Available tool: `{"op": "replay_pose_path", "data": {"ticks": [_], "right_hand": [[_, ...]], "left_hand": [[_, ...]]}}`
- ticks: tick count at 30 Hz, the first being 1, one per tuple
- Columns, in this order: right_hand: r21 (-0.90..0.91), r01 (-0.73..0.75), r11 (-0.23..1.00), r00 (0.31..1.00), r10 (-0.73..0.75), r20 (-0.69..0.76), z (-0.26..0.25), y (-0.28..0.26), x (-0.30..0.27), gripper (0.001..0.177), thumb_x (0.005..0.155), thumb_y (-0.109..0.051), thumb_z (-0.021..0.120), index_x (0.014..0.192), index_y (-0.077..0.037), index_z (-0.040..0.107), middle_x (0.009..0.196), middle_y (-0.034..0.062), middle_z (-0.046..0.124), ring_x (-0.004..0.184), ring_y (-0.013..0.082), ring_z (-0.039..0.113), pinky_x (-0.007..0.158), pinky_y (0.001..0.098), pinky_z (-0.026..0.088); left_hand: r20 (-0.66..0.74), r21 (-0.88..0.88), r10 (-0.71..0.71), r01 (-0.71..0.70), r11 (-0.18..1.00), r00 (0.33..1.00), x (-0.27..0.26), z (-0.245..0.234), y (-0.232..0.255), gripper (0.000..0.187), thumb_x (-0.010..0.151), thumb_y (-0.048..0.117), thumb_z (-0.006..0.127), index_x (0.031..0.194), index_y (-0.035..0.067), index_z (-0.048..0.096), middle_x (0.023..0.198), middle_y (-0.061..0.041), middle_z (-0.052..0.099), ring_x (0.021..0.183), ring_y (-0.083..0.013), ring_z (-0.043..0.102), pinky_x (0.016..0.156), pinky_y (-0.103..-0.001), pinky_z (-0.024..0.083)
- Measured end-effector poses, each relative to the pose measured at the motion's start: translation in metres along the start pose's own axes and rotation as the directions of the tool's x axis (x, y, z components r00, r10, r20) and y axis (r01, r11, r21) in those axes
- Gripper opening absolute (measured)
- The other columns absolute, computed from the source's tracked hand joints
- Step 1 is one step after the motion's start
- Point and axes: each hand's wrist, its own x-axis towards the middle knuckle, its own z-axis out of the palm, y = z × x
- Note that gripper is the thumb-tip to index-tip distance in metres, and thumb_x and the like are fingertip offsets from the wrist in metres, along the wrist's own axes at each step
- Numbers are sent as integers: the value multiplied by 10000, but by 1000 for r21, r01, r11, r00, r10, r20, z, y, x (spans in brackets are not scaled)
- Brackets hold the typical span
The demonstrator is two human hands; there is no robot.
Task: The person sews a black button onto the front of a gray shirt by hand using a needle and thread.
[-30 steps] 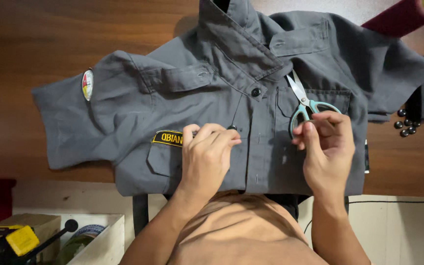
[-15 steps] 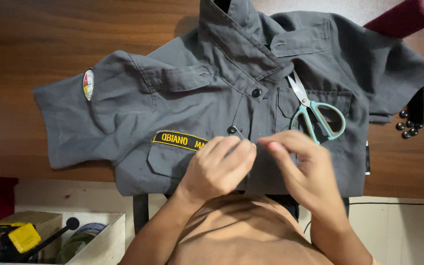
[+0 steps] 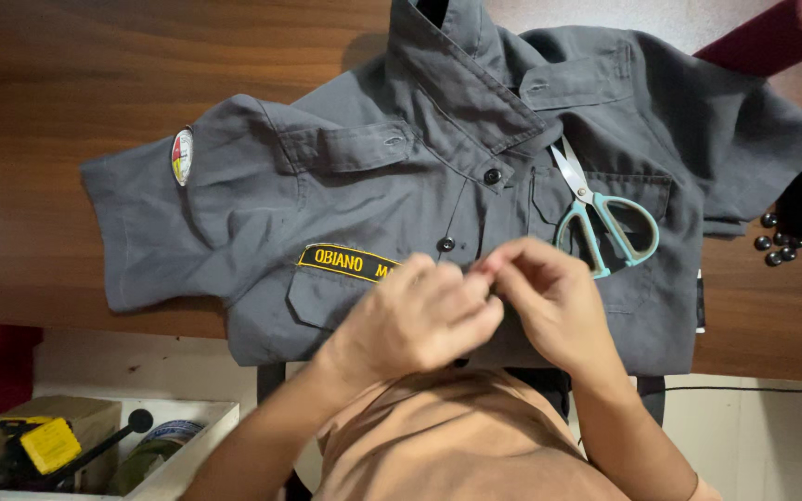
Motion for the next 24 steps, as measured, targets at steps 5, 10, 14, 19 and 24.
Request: {"op": "replay_pose_path", "data": {"ticks": [5, 10, 14, 19, 24], "right_hand": [[-280, -20, 960, 982, -34, -184, 5, -11, 1, 91, 888, -82, 464, 887, -5, 512, 726, 17, 584, 656, 71, 539, 621, 207, 453], [-409, -38, 912, 979, -47, -196, 9, -14, -3, 71, 900, -74, 435, 892, -5, 451, 638, 10, 481, 552, 78, 431, 509, 227, 378], [-418, 38, 908, 983, -109, -148, 2, -8, -2, 48, 900, -54, 419, 910, -9, 431, 682, -2, 458, 609, 57, 419, 543, 202, 375], [-198, -84, 977, 982, 48, -182, -9, 2, -7, 49, 926, -81, 408, 928, -37, 430, 672, -23, 381, 580, 54, 329, 495, 201, 298], [-109, -51, 993, 986, 32, -164, -9, 3, -6, 59, 921, -94, 427, 898, -40, 428, 660, -40, 425, 584, 34, 383, 517, 185, 342]], "left_hand": [[230, -65, -169, 188, 980, 958, 8, -1, -25, 216, 704, 76, 523, 910, 67, 587, 978, -47, 542, 983, -194, 491, 760, -311, 378], [367, -37, -70, 89, 995, 928, 14, 13, -48, 209, 677, 66, 544, 871, 96, 616, 953, -11, 560, 952, -175, 500, 719, -316, 374], [350, -103, -4, 43, 994, 937, 20, 26, -69, 175, 701, 65, 571, 854, 118, 640, 958, -7, 565, 901, -191, 503, 696, -316, 396], [323, -245, 41, 41, 969, 946, 23, 33, -86, 173, 691, 63, 579, 847, 104, 639, 1002, 12, 570, 843, -209, 508, 705, -306, 434], [308, -350, 6, 107, 931, 951, 22, 31, -89, 180, 703, 38, 579, 874, 69, 625, 968, -19, 560, 803, -226, 487, 711, -306, 438]]}}
